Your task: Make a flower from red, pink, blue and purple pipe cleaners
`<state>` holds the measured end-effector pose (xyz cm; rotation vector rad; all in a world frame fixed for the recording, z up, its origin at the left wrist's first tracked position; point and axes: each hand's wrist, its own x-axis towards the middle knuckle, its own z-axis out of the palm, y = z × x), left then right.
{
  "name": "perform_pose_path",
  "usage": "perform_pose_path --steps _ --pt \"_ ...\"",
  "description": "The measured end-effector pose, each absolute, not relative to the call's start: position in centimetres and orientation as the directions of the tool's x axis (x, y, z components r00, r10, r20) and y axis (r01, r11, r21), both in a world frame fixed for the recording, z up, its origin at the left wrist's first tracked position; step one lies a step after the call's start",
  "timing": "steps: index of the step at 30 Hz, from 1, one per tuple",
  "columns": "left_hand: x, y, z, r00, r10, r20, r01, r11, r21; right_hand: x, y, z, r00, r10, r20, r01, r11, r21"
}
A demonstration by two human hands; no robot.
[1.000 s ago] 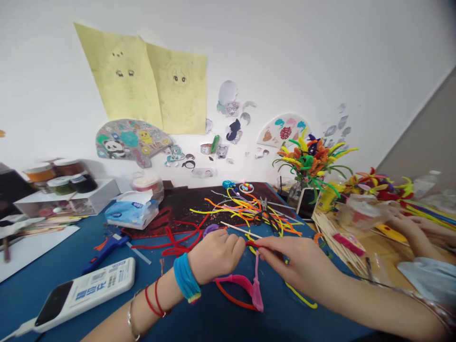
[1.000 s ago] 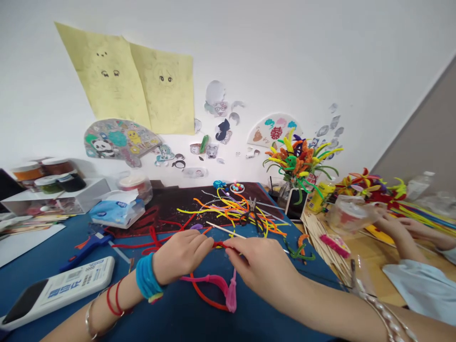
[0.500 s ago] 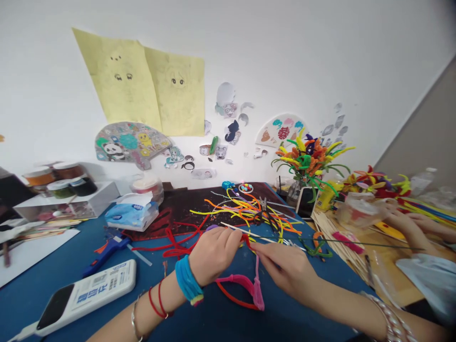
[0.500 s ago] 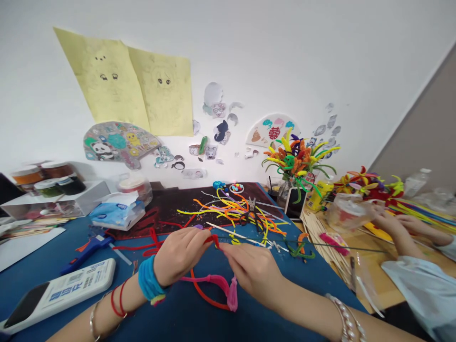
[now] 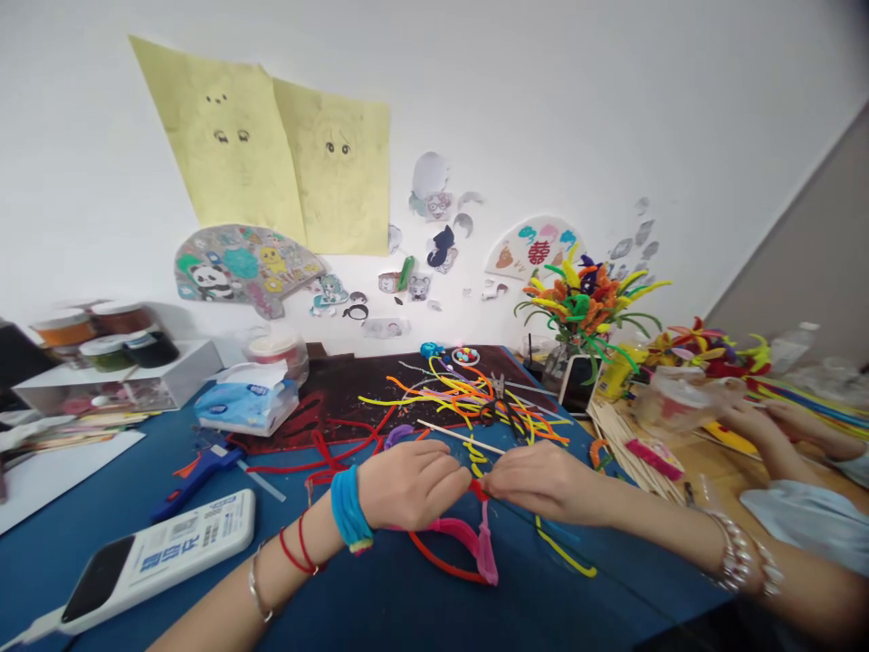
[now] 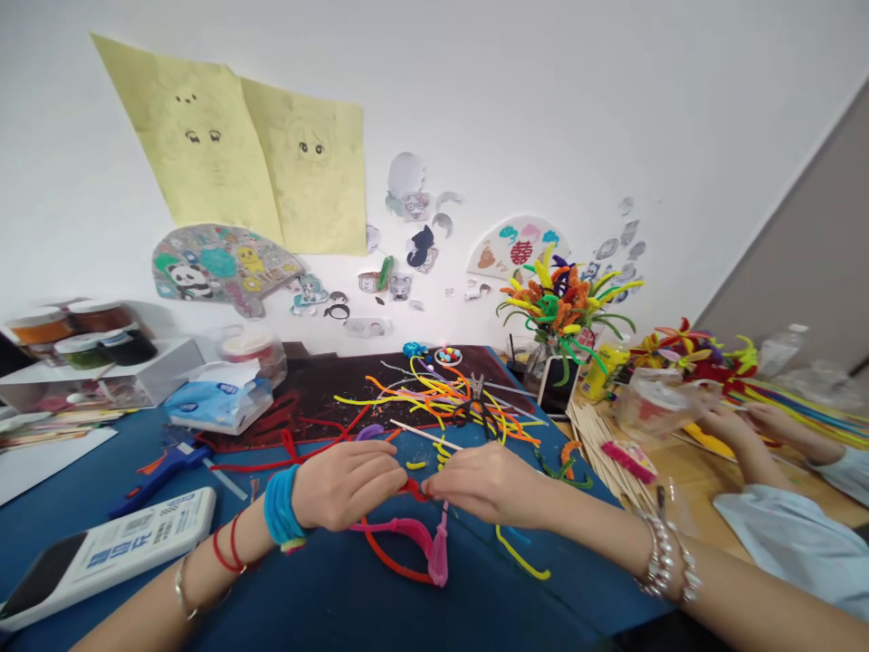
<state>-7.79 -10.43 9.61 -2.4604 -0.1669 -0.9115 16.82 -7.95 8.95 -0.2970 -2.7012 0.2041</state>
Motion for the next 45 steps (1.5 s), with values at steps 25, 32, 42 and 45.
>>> perform_pose_path --steps 25,32,42,45 --pt "-6.6 -10.7 8.1 0.808 0.121 0.577 0.446 -0.766 -0.463 13.3 -13.9 8.7 -0.452 0.803 0.390 0.633 0.596 -0.494" --pt "-7.2 -10.2 7.8 0.622 0.102 0.777 0.501 -0.814 -0.295 14.9 -13.3 5.7 -0.517 0.428 0.741 0.485 0.860 -0.158" --pt "-7.8 -10.4 8.4 0.637 -0.077 0.767 0.325 -0.875 -0.358 17.3 -9.9 5.6 -0.739 0.345 0.579 0.278 0.939 -0.205" --pt "-7.8 -10.2 8.4 0.641 -0.080 0.763 0.276 -0.904 -0.326 17.6 -9.0 5.6 -0.779 0.329 0.533 0.241 0.943 -0.229"
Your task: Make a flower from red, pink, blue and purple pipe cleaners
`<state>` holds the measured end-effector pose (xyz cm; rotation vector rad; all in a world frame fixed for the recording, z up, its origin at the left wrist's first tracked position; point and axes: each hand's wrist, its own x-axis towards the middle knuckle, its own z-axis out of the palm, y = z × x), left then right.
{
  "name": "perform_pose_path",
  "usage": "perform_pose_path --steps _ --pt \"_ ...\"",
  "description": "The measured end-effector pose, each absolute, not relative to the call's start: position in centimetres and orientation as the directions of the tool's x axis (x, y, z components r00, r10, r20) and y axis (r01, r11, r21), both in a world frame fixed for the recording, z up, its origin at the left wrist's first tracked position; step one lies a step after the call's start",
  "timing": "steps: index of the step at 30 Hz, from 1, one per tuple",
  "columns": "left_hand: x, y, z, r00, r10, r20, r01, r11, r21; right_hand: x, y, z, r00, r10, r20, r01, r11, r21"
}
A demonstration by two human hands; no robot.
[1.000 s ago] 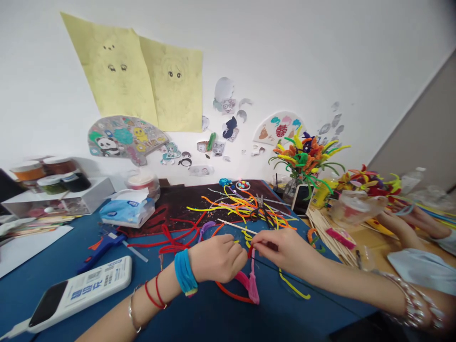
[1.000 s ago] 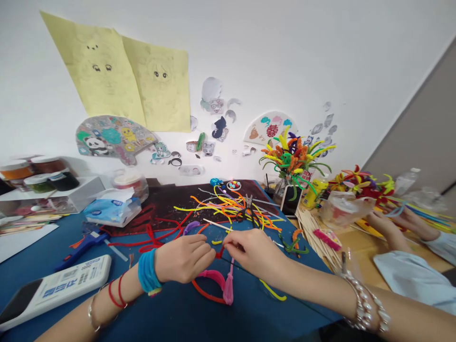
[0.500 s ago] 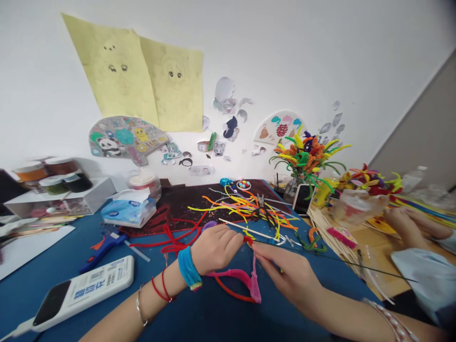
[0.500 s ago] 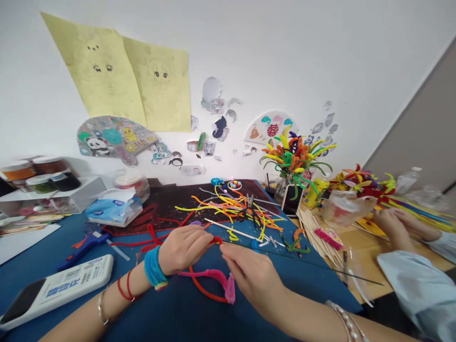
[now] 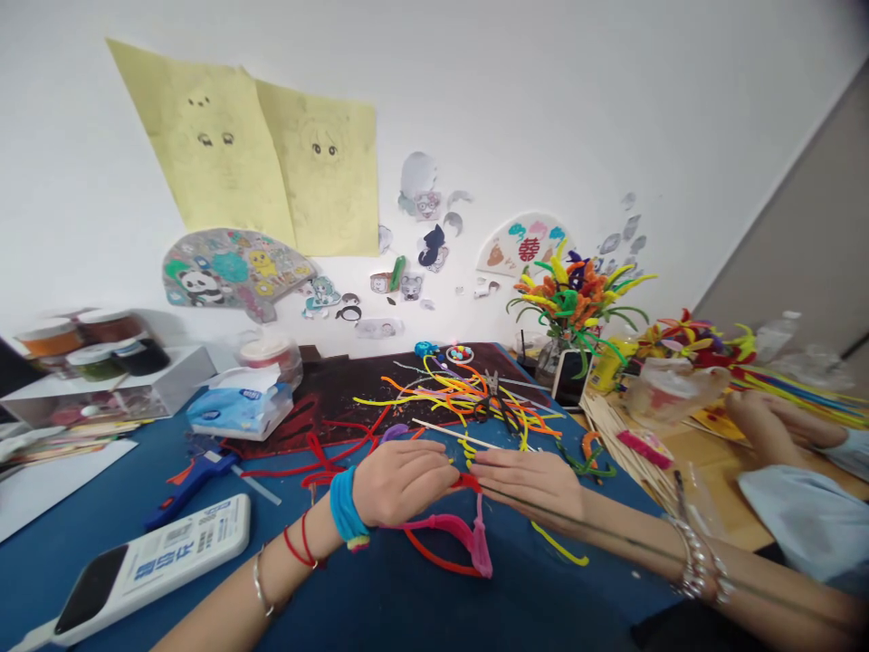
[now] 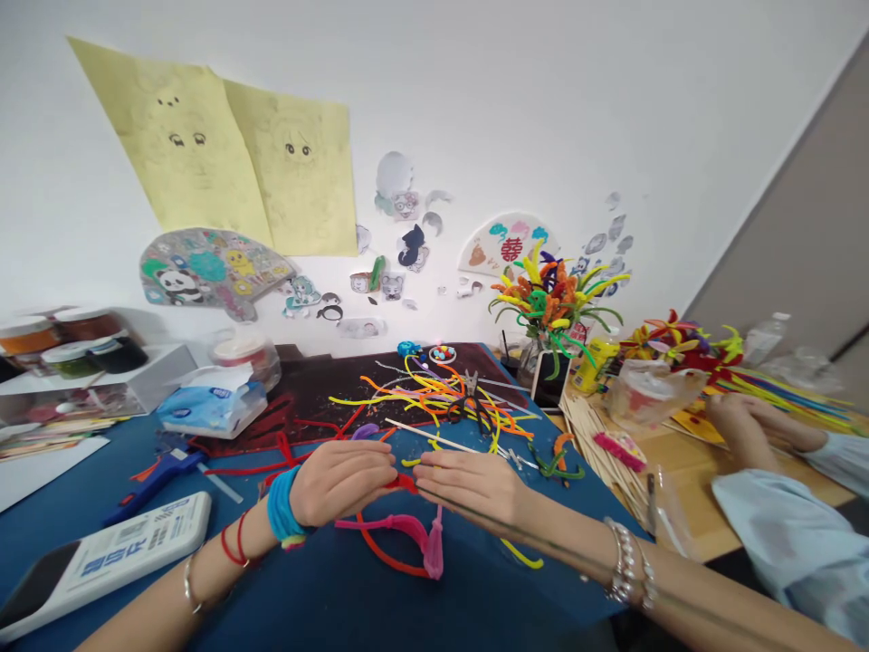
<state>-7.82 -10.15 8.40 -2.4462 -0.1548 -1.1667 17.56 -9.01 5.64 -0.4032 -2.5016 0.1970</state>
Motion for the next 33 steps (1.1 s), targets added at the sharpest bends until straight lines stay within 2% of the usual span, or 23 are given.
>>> perform_pose_path --steps 6,7,8,10,12,14,16,20,27,30,33 --pt "-7.7 -10.0 8.5 0.674 -0.091 0.733 0.192 -0.936 -0.294 17.4 -8.0 7.5 -0.876 0.087 0.474 0.011 0.987 -0.162" --pt "-7.7 -10.0 8.5 0.686 -0.095 0.721 0.186 -0.935 -0.300 17.2 -8.0 8.1 -0.877 0.087 0.472 0.006 0.985 -0.171" --pt "-7.7 -10.0 8.6 0.698 -0.100 0.709 0.183 -0.932 -0.312 17.1 -8.0 8.7 -0.876 0.123 0.466 0.030 0.979 -0.202" --pt "-7.8 -10.0 8.8 0.727 -0.112 0.677 0.183 -0.919 -0.349 16.7 -8.2 9.9 -0.870 0.280 0.406 0.146 0.932 -0.331" --pt "-7.8 -10.0 9.0 0.763 -0.121 0.635 0.188 -0.899 -0.397 16.2 -8.5 10.9 -0.831 0.494 0.255 0.329 0.806 -0.491" --pt "-7.8 -10.1 9.0 0.793 -0.125 0.597 0.190 -0.879 -0.437 15.7 -8.8 11.5 -0.748 0.657 0.094 0.493 0.645 -0.584" --pt "-7.7 -10.2 8.9 0.811 -0.127 0.570 0.188 -0.867 -0.461 15.3 -9.1 11.7 -0.671 0.741 -0.008 0.583 0.522 -0.622" --pt "-7.6 -10.3 8.3 0.832 -0.122 0.542 0.185 -0.860 -0.476 14.2 -9.5 11.4 -0.613 0.786 -0.083 0.619 0.412 -0.669" --pt "-7.2 -10.2 8.4 0.851 -0.046 0.523 0.234 -0.858 -0.457 13.2 -10.3 10.8 -0.515 0.855 -0.060 0.606 0.314 -0.731" --pt "-7.2 -10.1 8.7 0.836 0.000 0.549 0.294 -0.844 -0.448 13.3 -10.7 10.7 -0.455 0.890 0.034 0.583 0.327 -0.743" --pt "-7.4 -9.9 8.6 0.815 0.038 0.579 0.342 -0.837 -0.426 13.4 -11.3 10.6 -0.449 0.873 0.190 0.597 0.451 -0.663"
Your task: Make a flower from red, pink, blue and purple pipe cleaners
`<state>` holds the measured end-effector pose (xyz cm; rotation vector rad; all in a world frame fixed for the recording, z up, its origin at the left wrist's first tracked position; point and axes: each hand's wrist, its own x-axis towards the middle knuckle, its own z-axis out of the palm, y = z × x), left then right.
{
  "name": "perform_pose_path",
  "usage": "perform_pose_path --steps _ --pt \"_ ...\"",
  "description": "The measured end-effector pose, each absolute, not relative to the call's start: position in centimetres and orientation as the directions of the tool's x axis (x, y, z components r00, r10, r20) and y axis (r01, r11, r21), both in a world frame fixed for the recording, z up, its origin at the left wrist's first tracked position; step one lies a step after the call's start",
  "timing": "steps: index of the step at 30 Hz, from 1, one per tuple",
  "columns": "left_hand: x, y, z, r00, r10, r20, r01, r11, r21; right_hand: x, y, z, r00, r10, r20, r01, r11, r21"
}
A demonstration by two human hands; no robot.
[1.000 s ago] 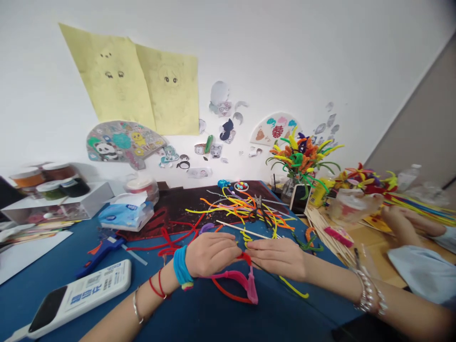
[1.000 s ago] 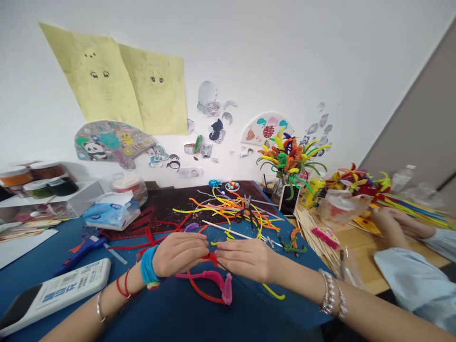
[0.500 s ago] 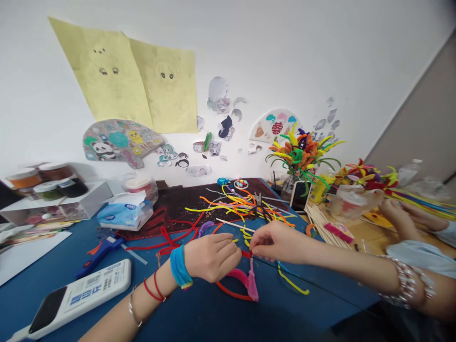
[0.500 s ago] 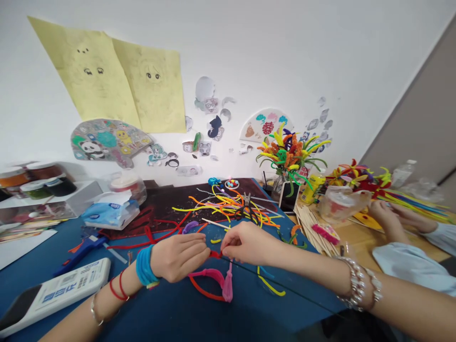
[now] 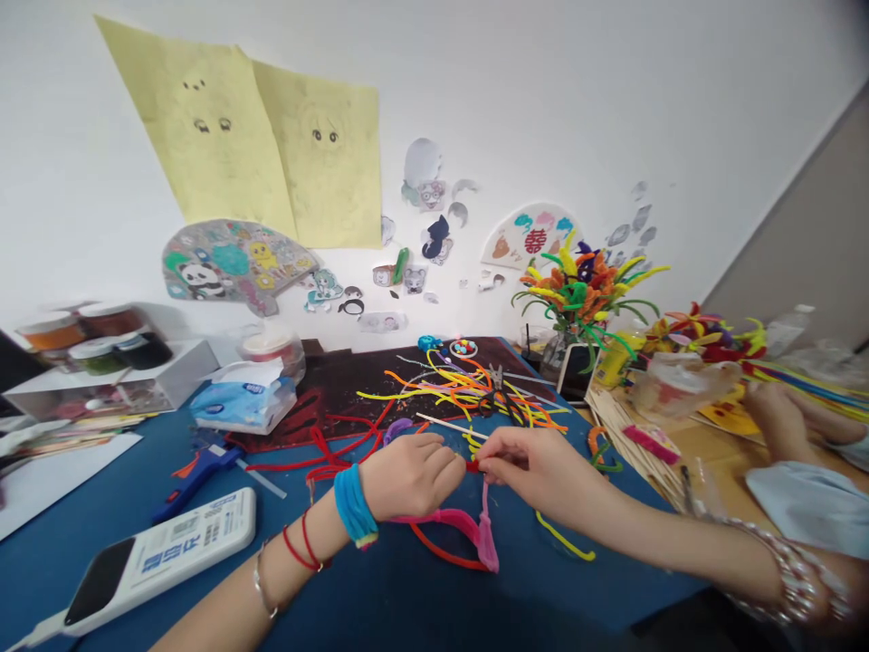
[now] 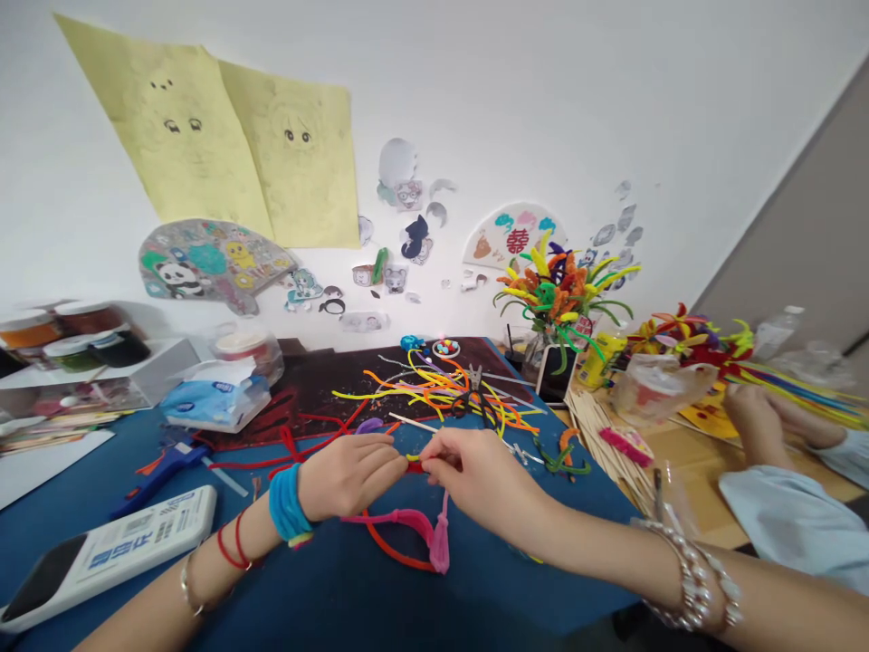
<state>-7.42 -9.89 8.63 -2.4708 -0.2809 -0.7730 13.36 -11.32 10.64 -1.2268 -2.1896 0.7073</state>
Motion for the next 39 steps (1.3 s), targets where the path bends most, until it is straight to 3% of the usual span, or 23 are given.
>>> perform_pose_path --steps 4,7,10,13,15,17,19,21,23,27,30,33,35,37,39 --pt "-7.6 -9.7 8.4 0.763 0.112 0.636 0.420 -0.835 -0.357 13.4 -12.2 9.5 -0.495 0.699 0.516 0.569 0.710 -0.416" --pt "-7.6 -9.8 8.3 0.703 0.136 0.698 0.458 -0.837 -0.298 14.1 -12.2 7.8 -0.591 0.364 0.719 0.502 0.865 -0.025" --pt "-7.4 -10.1 8.5 0.638 0.114 0.761 0.479 -0.833 -0.276 15.1 -11.7 6.7 -0.709 0.053 0.703 0.380 0.869 0.317" --pt "-7.2 -10.5 8.6 0.569 0.105 0.816 0.508 -0.825 -0.248 15.8 -11.1 6.4 -0.723 -0.048 0.690 0.321 0.860 0.396" --pt "-7.1 -10.7 8.5 0.526 0.116 0.843 0.524 -0.825 -0.213 15.7 -11.0 6.2 -0.674 -0.009 0.739 0.353 0.875 0.332" --pt "-7.0 -10.8 8.4 0.485 0.134 0.864 0.532 -0.829 -0.170 15.2 -11.1 5.9 -0.557 0.099 0.824 0.410 0.896 0.170" --pt "-7.1 -11.0 8.3 0.445 0.155 0.882 0.538 -0.834 -0.125 14.2 -11.5 5.7 -0.343 0.289 0.894 0.405 0.904 -0.136" --pt "-7.2 -11.1 8.3 0.415 0.176 0.892 0.529 -0.845 -0.079 13.2 -11.8 5.7 -0.137 0.484 0.864 0.305 0.851 -0.428" --pt "-7.2 -11.1 8.3 0.404 0.186 0.896 0.505 -0.862 -0.049 12.6 -11.9 5.8 -0.069 0.625 0.777 0.191 0.773 -0.605" --pt "-7.1 -11.2 8.5 0.397 0.220 0.891 0.419 -0.907 0.037 12.5 -11.3 6.5 -0.139 0.742 0.656 0.041 0.666 -0.744" --pt "-6.6 -11.4 8.7 0.360 0.432 0.827 0.371 -0.879 0.298 13.1 -10.5 6.8 -0.192 0.775 0.603 -0.035 0.608 -0.793" --pt "-5.9 -11.6 9.1 0.334 0.774 0.537 0.206 -0.616 0.760 13.6 -9.9 7.1 -0.243 0.803 0.544 -0.106 0.535 -0.838" --pt "-5.4 -11.8 9.1 0.421 0.861 0.285 -0.013 -0.308 0.951 13.7 -9.6 7.3 -0.283 0.822 0.494 -0.151 0.471 -0.869" --pt "-5.0 -11.8 8.8 0.549 0.824 0.143 -0.233 -0.014 0.972 13.7 -9.6 7.6 -0.322 0.837 0.442 -0.198 0.396 -0.896" --pt "-4.7 -11.8 8.2 0.633 0.768 0.096 -0.365 0.187 0.912 13.4 -9.6 7.8 -0.352 0.850 0.392 -0.249 0.318 -0.915"
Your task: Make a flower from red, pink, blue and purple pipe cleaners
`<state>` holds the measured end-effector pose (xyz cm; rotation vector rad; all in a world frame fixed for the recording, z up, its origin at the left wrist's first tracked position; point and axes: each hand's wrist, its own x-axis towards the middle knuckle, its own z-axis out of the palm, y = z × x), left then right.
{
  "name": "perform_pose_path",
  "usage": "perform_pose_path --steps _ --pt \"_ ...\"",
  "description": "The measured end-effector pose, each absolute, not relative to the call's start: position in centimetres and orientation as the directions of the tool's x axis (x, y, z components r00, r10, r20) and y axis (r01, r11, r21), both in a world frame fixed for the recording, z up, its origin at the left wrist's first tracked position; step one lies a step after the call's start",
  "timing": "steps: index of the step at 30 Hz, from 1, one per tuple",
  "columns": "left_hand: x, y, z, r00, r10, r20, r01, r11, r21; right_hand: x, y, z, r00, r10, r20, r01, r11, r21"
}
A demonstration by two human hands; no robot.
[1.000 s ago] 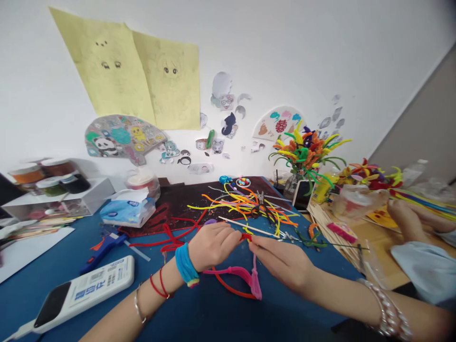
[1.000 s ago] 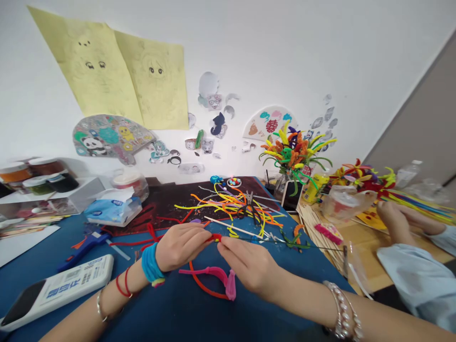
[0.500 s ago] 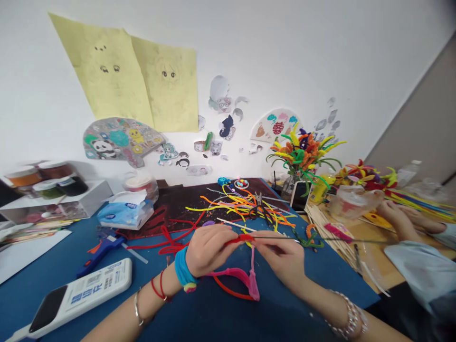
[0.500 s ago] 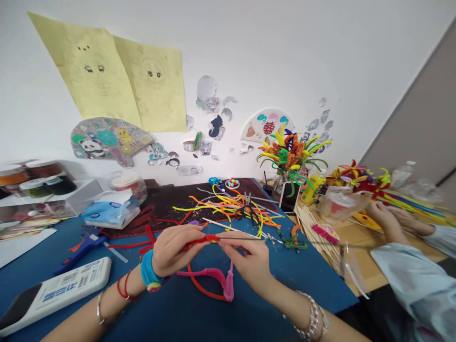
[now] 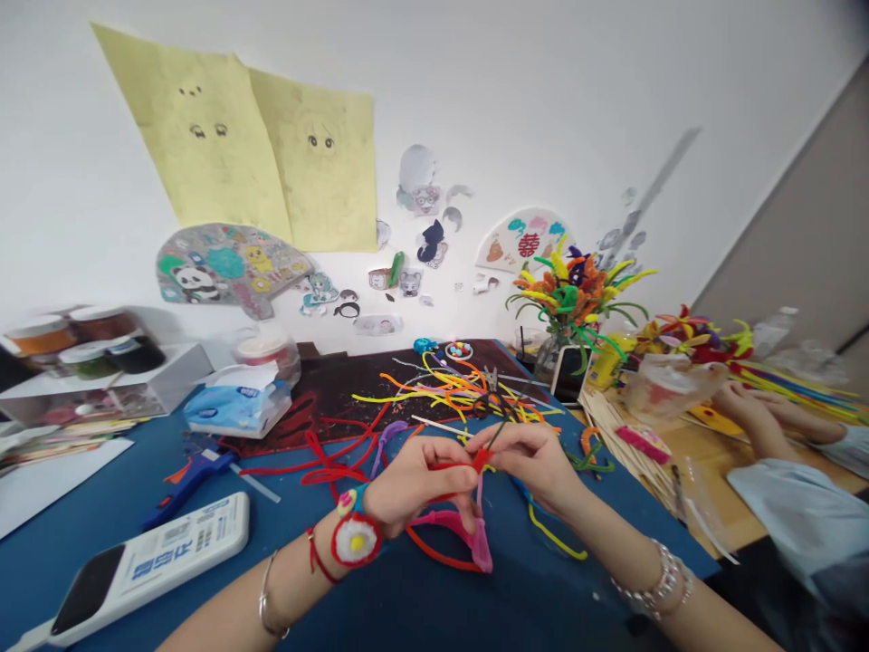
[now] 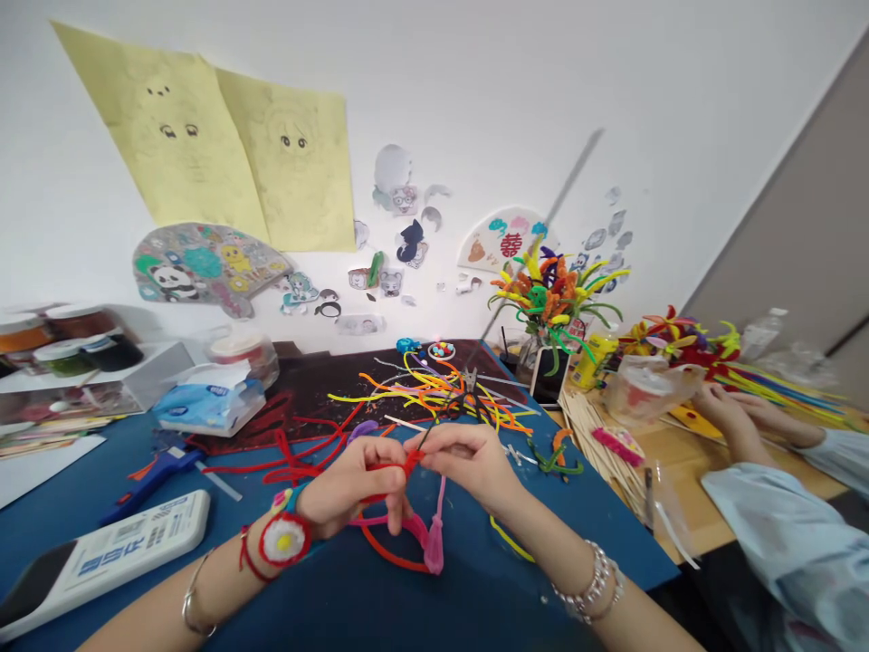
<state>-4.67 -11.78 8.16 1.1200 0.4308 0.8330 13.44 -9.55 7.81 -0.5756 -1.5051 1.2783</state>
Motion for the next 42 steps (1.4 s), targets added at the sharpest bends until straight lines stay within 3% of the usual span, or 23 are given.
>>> perform_pose_path --steps 6,12,18,24,28,35,42 --pt "-3.7 -11.7 6.3 0.689 0.721 0.076 -0.440 0.332 0.834 12.3 -9.6 8.0 -0.460 0.854 0.244 -0.349 0.079 -0.934" --pt "-3.1 -11.9 5.9 0.611 0.787 0.091 -0.471 0.269 0.841 11.4 -9.9 8.1 -0.495 0.862 0.106 -0.375 -0.101 -0.922" --pt "-3.0 -11.6 6.3 0.409 0.906 0.106 -0.452 0.100 0.886 11.0 -10.0 7.2 -0.275 0.960 0.060 -0.420 -0.064 -0.906" --pt "-3.0 -11.2 6.1 0.278 0.959 0.047 -0.382 0.066 0.922 10.7 -10.2 5.7 -0.107 0.992 0.072 -0.369 0.028 -0.929" --pt "-3.0 -11.1 6.0 0.294 0.956 0.016 -0.356 0.094 0.930 10.6 -10.4 5.7 -0.184 0.979 0.086 -0.340 0.019 -0.940" --pt "-3.1 -11.2 6.3 0.422 0.907 -0.008 -0.369 0.180 0.912 11.4 -9.4 6.3 -0.513 0.854 0.085 -0.358 -0.122 -0.926" --pt "-2.9 -11.1 6.0 0.375 0.927 -0.026 -0.381 0.180 0.907 11.4 -9.0 6.6 -0.463 0.881 0.098 -0.374 -0.094 -0.923"
